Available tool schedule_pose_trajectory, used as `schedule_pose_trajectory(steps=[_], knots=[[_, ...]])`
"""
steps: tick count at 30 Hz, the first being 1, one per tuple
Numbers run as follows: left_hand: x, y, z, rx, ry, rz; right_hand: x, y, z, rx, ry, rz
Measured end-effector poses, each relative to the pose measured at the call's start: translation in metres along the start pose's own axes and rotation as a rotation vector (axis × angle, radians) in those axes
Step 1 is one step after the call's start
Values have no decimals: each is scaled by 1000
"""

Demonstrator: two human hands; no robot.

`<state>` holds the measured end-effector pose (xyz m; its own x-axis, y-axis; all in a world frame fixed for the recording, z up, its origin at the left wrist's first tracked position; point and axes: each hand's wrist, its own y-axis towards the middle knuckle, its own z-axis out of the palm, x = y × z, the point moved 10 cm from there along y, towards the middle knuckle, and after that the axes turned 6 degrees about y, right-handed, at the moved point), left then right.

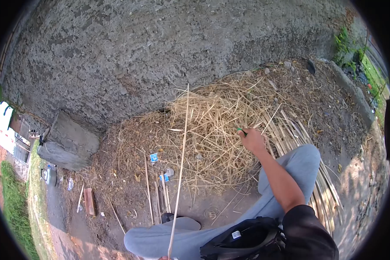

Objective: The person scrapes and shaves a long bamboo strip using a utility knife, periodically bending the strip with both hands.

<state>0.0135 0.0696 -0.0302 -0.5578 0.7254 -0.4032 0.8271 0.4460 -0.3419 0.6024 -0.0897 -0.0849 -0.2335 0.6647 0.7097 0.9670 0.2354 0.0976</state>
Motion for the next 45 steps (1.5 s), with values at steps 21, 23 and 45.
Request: schedule_pose_trajectory(steps=[21,23,45], knots=[[-136,182,-12,308,-1140,-220,149,-115,-32,405,571,-389],[-148,200,-14,328,-1165,-199,158,-124,-42,205,627,-578],[-143,235,20,221,-1173,-177,152,-168,-10,317,291,-713]])
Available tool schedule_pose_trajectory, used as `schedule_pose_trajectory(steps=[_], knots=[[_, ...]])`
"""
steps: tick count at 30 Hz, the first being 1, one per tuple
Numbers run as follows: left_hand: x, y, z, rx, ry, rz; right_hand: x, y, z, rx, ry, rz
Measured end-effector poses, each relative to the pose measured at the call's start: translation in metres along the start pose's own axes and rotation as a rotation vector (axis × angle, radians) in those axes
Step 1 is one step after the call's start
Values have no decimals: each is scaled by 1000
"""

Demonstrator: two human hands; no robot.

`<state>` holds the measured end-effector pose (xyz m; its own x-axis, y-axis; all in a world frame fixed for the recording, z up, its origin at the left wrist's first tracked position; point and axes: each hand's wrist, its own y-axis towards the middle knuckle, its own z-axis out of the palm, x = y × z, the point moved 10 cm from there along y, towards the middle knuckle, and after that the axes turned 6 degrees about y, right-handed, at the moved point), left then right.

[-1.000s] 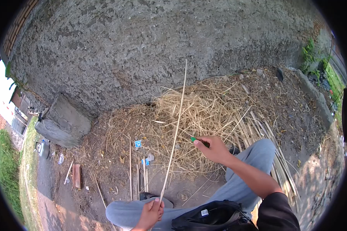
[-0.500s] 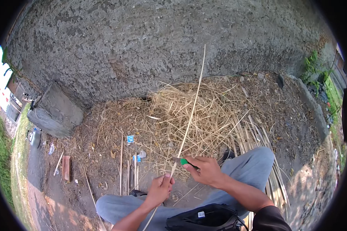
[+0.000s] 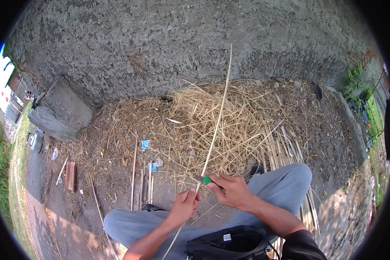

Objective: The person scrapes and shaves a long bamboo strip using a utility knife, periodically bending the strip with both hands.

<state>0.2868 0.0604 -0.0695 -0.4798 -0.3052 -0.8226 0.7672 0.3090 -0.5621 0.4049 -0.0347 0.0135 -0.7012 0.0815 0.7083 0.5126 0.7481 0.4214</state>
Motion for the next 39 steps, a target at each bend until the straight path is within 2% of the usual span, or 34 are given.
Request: schedule_pose_trajectory(steps=[2,5,7,8,10,16,18,20,22,26,29,32,34,35,37,39], knots=[[5,-1,6,55,-91,-72,1,0,1,22,-27,-5],[10,2,-2,-33,46,10,0,-3,5,35,-57,-15],[-7,3,-11,-182,449,324,0,-3,5,25,-62,-22],[-9,1,-9,-181,451,325,3,-2,3,17,-68,-31],[-26,-10,-5,-260,649,401,7,-1,-1,8,-75,-42],[-23,-13,-3,-228,681,377,11,-2,-7,-20,-151,-33],[-7,-18,4,-182,666,330,1,6,-29,-138,-145,85],[12,-30,12,-132,653,280,-49,19,-63,-163,-189,389],[25,-43,26,-34,701,228,-93,16,-99,-258,-216,552],[9,-54,17,-20,800,244,-84,18,-118,-354,-160,439],[13,-61,2,-48,840,237,-82,17,-128,-459,-160,461],[21,-71,-9,-14,864,319,-81,22,-141,-456,-169,428],[8,-93,-24,-176,933,415,-90,22,-143,-473,-166,441],[9,-101,-29,-173,943,419,-88,24,-148,-483,-163,444],[27,-116,-46,-136,1003,259,-91,29,-152,-453,-159,533],[40,-134,-69,-170,1068,198,-100,29,-150,-497,-174,477]])
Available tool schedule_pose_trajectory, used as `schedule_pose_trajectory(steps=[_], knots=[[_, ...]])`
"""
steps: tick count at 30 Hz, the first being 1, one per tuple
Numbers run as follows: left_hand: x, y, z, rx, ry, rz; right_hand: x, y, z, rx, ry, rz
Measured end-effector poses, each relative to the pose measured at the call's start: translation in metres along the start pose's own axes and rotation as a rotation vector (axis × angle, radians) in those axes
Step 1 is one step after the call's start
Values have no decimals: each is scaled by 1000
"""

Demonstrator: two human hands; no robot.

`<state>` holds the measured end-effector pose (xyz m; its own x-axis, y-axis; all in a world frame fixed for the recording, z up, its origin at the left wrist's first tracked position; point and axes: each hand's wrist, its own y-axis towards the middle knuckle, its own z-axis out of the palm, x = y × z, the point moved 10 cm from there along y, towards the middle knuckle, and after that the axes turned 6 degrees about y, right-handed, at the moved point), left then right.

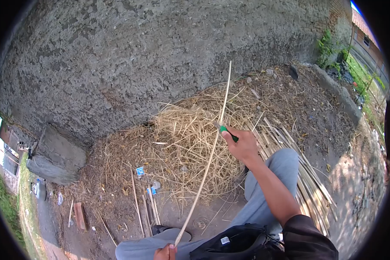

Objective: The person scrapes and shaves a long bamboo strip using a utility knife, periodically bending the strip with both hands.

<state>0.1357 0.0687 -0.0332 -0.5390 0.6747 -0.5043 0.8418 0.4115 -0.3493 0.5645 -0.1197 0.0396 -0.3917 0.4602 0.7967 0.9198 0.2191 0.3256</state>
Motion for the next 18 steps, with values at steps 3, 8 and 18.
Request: schedule_pose_trajectory(steps=[3,8,18], knots=[[10,-29,-13,10,48,-65,-15,9,-5,-69,9,54],[27,-66,-24,-13,122,-11,-94,-22,73,198,1400,978],[14,-79,-54,-440,339,37,-47,-63,93,244,1191,789]])
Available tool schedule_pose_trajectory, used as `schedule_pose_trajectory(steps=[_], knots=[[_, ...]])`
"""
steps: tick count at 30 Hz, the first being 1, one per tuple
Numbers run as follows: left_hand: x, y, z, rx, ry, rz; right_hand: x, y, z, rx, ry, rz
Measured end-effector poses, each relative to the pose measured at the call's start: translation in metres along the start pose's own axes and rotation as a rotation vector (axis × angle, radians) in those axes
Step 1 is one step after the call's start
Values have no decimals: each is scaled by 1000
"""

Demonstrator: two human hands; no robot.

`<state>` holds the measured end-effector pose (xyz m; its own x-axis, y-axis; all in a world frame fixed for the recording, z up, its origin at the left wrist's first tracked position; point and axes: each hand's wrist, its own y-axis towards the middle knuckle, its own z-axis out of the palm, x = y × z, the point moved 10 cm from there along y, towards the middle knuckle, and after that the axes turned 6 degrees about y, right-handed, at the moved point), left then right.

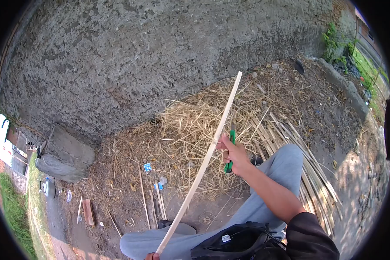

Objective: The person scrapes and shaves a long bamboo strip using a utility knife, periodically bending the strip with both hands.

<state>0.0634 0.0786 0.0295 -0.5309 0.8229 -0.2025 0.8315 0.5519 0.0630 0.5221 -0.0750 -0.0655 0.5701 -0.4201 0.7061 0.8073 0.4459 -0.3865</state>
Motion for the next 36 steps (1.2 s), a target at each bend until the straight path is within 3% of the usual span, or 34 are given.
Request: schedule_pose_trajectory(steps=[2,4,8,14,23,29,31,36], knots=[[9,1,1,22,36,-94,7,-3,-1,-16,124,-24],[11,4,2,16,22,-122,13,-3,0,31,-73,-63],[7,6,-1,33,26,-167,18,-7,0,-11,-129,-125],[0,7,2,-36,23,-46,13,-8,9,63,-110,-118],[-7,7,1,-99,67,29,17,1,-10,-40,-226,-197],[-11,7,-6,-147,31,22,22,-10,1,-20,-134,-164],[-6,5,-2,-140,49,16,22,-15,12,77,-289,-136],[-4,7,0,-80,61,-44,10,-7,7,85,-264,-97]])
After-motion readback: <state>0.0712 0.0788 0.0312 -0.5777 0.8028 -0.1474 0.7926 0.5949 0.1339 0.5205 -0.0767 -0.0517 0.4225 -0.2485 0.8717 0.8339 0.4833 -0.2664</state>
